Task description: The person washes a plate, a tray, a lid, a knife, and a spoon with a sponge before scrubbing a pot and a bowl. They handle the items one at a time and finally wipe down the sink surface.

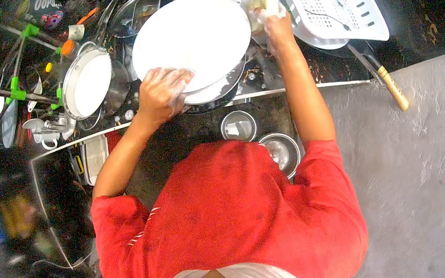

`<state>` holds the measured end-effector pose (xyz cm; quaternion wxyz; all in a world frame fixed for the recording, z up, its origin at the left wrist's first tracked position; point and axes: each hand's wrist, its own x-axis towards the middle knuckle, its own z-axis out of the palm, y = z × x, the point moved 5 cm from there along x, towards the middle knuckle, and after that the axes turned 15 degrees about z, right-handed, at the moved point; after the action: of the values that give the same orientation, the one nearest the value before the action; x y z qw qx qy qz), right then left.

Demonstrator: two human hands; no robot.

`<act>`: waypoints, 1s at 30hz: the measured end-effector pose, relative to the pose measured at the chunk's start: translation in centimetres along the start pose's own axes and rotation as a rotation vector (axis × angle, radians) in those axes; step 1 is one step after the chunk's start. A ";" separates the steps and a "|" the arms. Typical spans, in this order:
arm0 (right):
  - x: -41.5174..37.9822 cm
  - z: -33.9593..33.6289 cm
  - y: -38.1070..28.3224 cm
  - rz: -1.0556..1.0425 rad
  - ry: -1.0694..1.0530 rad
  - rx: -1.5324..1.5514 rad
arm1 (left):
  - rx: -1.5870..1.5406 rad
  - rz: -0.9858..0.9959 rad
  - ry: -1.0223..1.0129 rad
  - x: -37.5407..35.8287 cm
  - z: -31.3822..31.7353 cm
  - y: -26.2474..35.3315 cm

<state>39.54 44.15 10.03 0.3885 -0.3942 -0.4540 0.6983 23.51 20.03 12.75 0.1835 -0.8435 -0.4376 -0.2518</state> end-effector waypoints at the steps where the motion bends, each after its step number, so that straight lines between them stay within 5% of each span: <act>1: -0.2 0.4 -0.3 -0.002 -0.005 -0.004 | 0.004 -0.004 0.003 -0.1 -0.1 -0.1; 7: -3.0 2.6 -4.1 -0.436 0.059 -0.315 | -0.102 -0.088 -0.060 0.0 -0.5 0.1; 17: -6.2 7.4 -6.6 -0.647 0.105 -0.609 | -0.138 -0.200 -0.064 0.1 -2.4 0.0; 21: -7.3 11.7 -8.3 -0.786 -0.033 -0.746 | -0.170 -0.263 0.064 -0.9 -3.5 -0.3; 30: -8.5 28.4 -5.1 -0.927 -0.772 -1.041 | -0.240 -0.389 0.350 -5.4 -6.5 -1.2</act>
<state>18.11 28.68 24.41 0.2206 -0.0263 -0.9421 0.2513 18.14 13.71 14.93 0.1036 -0.7031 -0.5199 -0.4739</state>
